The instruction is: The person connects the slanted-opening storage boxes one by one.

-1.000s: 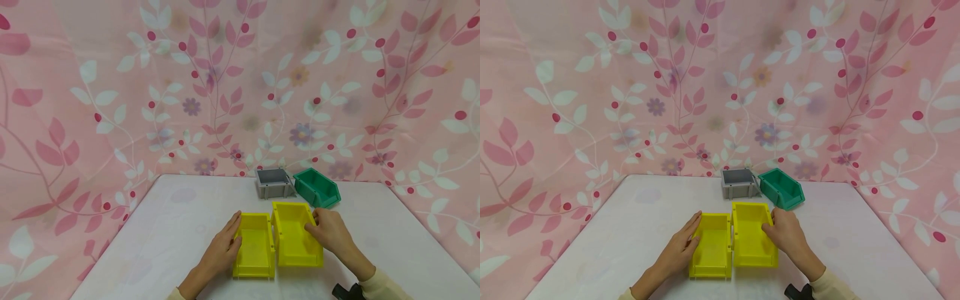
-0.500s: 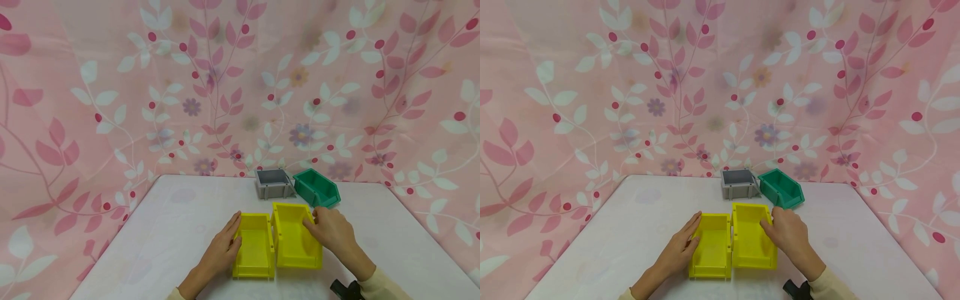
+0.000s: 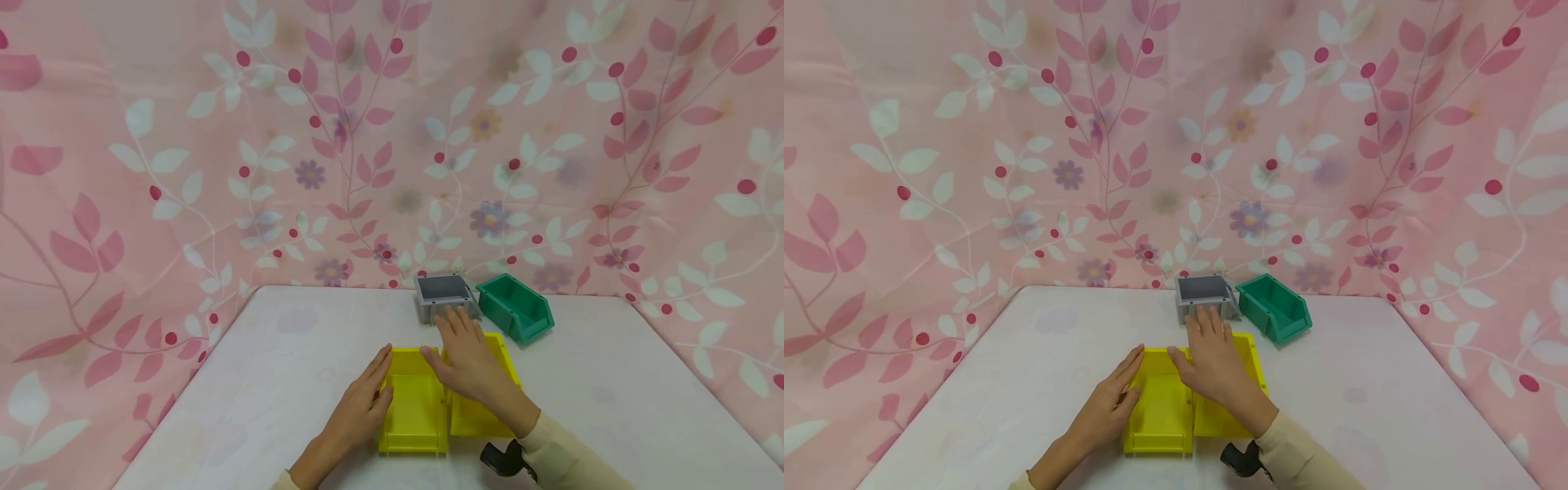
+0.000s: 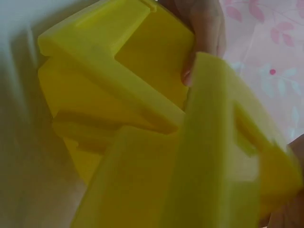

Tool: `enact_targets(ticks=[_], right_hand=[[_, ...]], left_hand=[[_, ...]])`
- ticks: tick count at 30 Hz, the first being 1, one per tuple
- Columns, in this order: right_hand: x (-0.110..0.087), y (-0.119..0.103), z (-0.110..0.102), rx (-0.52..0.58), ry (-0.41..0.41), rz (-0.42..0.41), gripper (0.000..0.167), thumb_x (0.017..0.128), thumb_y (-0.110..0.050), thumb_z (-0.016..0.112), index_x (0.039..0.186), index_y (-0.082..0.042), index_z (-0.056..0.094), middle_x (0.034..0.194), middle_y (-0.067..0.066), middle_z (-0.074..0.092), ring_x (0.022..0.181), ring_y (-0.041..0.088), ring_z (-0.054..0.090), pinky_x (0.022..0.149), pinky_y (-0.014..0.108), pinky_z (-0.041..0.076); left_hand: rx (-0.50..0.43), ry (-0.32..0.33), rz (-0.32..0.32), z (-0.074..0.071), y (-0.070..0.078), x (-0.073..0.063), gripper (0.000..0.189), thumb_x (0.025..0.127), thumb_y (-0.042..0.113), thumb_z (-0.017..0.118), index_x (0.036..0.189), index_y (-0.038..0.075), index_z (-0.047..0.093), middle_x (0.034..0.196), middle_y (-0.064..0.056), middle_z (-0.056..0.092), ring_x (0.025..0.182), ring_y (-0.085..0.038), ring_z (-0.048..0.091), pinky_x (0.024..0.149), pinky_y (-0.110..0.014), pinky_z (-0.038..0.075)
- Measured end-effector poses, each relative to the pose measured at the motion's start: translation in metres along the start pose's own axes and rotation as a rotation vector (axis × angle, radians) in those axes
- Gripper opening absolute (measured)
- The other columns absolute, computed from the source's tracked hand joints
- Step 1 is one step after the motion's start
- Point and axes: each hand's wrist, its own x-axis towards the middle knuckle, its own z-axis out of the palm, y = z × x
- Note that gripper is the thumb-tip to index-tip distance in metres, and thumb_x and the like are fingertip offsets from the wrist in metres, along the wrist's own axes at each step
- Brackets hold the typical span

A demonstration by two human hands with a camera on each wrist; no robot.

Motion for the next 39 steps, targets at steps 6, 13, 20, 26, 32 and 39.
enact_targets(ticks=[6, 13, 20, 26, 32, 39], right_hand=[[0.011, -0.005, 0.009, 0.002, -0.103, 0.051, 0.076, 0.106, -0.047, 0.053, 0.155, 0.009, 0.039, 0.163, 0.031, 0.029, 0.153, 0.047, 0.014, 0.120, 0.066, 0.007], [0.016, -0.009, 0.015, -0.032, -0.137, 0.071, 0.081, 0.104, -0.051, 0.053, 0.155, 0.009, 0.038, 0.163, 0.031, 0.026, 0.153, 0.048, 0.016, 0.119, 0.069, 0.003], [0.017, -0.013, 0.022, -0.053, -0.135, 0.075, 0.084, 0.103, -0.052, 0.055, 0.156, 0.009, 0.036, 0.165, 0.031, 0.021, 0.153, 0.048, 0.013, 0.120, 0.068, 0.000], [0.015, -0.014, 0.025, -0.052, -0.129, 0.075, 0.085, 0.102, -0.053, 0.057, 0.156, 0.009, 0.036, 0.165, 0.032, 0.020, 0.153, 0.048, 0.013, 0.119, 0.068, -0.001], [0.014, -0.014, 0.026, -0.073, -0.131, 0.065, 0.085, 0.102, -0.054, 0.056, 0.156, 0.010, 0.036, 0.166, 0.031, 0.019, 0.154, 0.048, 0.012, 0.120, 0.067, -0.002], [0.012, -0.014, 0.028, -0.073, -0.111, 0.056, 0.085, 0.101, -0.053, 0.058, 0.155, 0.011, 0.038, 0.164, 0.032, 0.023, 0.152, 0.049, 0.016, 0.120, 0.068, -0.001]], left_hand=[[-0.003, 0.011, 0.016, 0.000, -0.001, 0.000, 0.058, 0.106, 0.009, 0.050, 0.160, -0.004, 0.033, 0.170, -0.002, 0.021, 0.151, -0.023, 0.029, 0.110, -0.048, 0.042], [-0.003, 0.021, 0.022, 0.000, -0.002, 0.000, 0.058, 0.106, 0.009, 0.051, 0.160, -0.003, 0.033, 0.170, -0.001, 0.021, 0.151, -0.022, 0.031, 0.109, -0.047, 0.045], [0.008, 0.030, 0.033, 0.001, -0.003, -0.001, 0.058, 0.106, 0.008, 0.052, 0.160, -0.004, 0.033, 0.170, -0.001, 0.021, 0.150, -0.022, 0.031, 0.108, -0.047, 0.046], [0.010, 0.026, 0.040, 0.000, -0.004, 0.000, 0.058, 0.106, 0.008, 0.052, 0.159, -0.004, 0.033, 0.170, -0.002, 0.020, 0.151, -0.022, 0.030, 0.108, -0.047, 0.045], [0.019, 0.029, 0.043, 0.000, -0.004, 0.000, 0.057, 0.106, 0.007, 0.052, 0.159, -0.005, 0.034, 0.170, -0.002, 0.021, 0.151, -0.021, 0.030, 0.109, -0.046, 0.045], [0.012, 0.024, 0.042, 0.000, -0.002, 0.000, 0.057, 0.106, 0.007, 0.051, 0.159, -0.006, 0.034, 0.170, -0.001, 0.020, 0.151, -0.021, 0.030, 0.110, -0.046, 0.044]])
